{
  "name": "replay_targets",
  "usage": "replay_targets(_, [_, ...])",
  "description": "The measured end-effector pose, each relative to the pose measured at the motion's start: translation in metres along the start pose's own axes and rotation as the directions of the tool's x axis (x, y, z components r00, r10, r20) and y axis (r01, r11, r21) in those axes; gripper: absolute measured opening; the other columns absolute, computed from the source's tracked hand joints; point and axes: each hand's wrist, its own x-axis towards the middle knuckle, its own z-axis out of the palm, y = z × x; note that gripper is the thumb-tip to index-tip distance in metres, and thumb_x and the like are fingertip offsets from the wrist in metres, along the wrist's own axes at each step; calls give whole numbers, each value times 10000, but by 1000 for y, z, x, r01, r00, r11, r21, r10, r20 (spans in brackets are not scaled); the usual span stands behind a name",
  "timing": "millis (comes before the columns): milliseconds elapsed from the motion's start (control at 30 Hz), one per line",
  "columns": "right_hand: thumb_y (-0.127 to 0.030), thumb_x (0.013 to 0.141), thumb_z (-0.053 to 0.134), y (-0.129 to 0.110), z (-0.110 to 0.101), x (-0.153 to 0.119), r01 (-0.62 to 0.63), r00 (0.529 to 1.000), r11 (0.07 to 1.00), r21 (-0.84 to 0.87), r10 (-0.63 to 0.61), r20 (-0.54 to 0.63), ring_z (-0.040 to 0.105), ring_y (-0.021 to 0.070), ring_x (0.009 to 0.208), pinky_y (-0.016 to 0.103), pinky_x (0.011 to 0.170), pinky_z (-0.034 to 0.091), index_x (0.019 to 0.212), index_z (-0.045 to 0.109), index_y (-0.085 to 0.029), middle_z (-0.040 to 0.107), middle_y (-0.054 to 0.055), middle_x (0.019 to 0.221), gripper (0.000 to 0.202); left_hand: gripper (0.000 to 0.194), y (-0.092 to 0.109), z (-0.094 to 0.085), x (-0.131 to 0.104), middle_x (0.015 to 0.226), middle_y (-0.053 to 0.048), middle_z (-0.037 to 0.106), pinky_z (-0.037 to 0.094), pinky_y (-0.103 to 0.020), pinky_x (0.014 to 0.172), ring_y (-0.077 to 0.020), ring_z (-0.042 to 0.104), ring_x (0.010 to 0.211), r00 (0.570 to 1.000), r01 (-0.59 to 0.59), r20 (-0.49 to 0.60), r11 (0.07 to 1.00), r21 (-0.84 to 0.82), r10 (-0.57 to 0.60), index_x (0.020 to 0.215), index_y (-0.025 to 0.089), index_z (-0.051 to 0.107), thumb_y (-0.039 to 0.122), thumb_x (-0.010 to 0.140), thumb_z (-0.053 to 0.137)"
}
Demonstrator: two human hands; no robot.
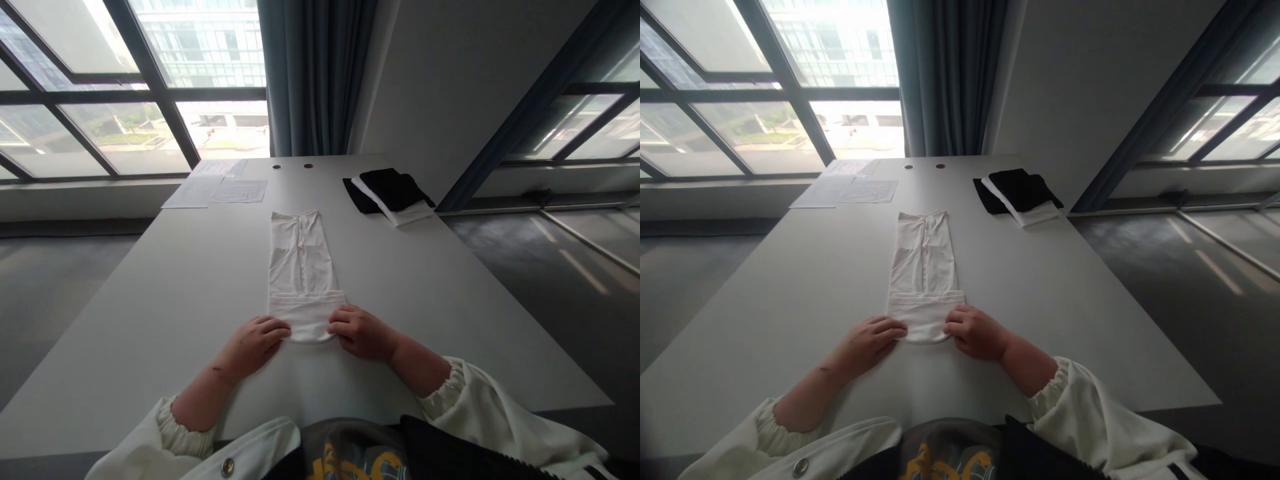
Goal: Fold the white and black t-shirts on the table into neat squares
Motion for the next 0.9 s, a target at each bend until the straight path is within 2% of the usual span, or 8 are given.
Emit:
replay_targets(100, [13, 773, 578, -4, -2, 1, -18, 998, 1000, -15, 19, 54, 590, 210, 871, 331, 869, 476, 879, 675, -204, 698, 68, 950, 260, 197, 5, -3, -1, 1108, -53, 789, 531, -347, 859, -201, 723, 966, 1000, -15, -15, 1000, 24, 15, 1104, 245, 693, 191, 1065, 508])
replay_targets(233, [-6, 679, 597, -28, -7, -2, -44, 981, 997, 71, 30, 192, 558, 181, 743, 302, 735, 435, 730, 600, -218, 639, 21, 798, 217, 165, 26, -13, -8, 878, -22, 747, 500, -324, 767, -180, 687, 794, 997, 3, 77, 998, -59, 2, 967, 246, 675, 197, 1025, 528])
replay_targets(367, [-104, 801, 629, -36, -17, -7, -54, 980, 936, 347, -17, 199, 601, 164, 730, 278, 708, 464, 822, 665, -230, 652, 3, 789, 133, 122, 25, -22, -18, 810, -19, 715, 513, -310, 768, -178, 669, 767, 993, 92, 96, 961, -261, -69, 933, 242, 656, 262, 998, 556])
replay_targets(467, [-207, 971, 565, -2, -21, -1, -187, 979, 919, 348, 204, -14, 672, 195, 906, 319, 846, 532, 979, 725, -221, 723, 63, 961, 161, 220, -9, -20, -10, 949, -68, 755, 543, -350, 873, -212, 694, 920, 971, 216, -44, 946, -242, -234, 1005, 234, 686, 345, 1050, 502])
replay_targets(567, [-258, 998, 573, 61, -17, 17, -357, 899, 924, 134, 380, -220, 656, 273, 1153, 475, 1066, 494, 1141, 754, -216, 747, 124, 1192, 235, 341, -61, -10, 18, 1293, -95, 742, 473, -488, 1119, -274, 636, 1241, 908, 370, -172, 924, -96, -382, 1280, 255, 697, 415, 1059, 492])
replay_targets(633, [-280, 995, 588, 104, -11, 36, -409, 887, 912, 30, 405, -221, 631, 304, 1249, 535, 1132, 455, 1282, 736, -198, 720, 157, 1326, 333, 429, -94, -1, 45, 1447, -92, 676, 442, -530, 1163, -289, 578, 1354, 873, 464, -146, 885, -43, -464, 1422, 275, 647, 427, 1076, 443])
replay_targets(733, [-314, 1011, 591, 154, -5, 67, -473, 876, 876, -96, 457, -152, 591, 318, 1349, 541, 1186, 409, 1379, 707, -167, 654, 192, 1464, 413, 460, -132, 10, 85, 1525, -100, 621, 414, -552, 1192, -303, 533, 1419, 837, 535, -142, 845, 12, -528, 1455, 276, 643, 425, 1083, 416])
replay_targets(900, [-359, 1049, 576, 192, -1, 115, -576, 817, 804, -148, 561, -132, 553, 286, 1422, 513, 1222, 366, 1397, 710, -222, 636, 148, 1512, 397, 458, -175, 17, 137, 1486, -99, 648, 418, -534, 1195, -301, 539, 1423, 811, 572, -145, 820, -13, -568, 1401, 289, 691, 439, 1097, 383])
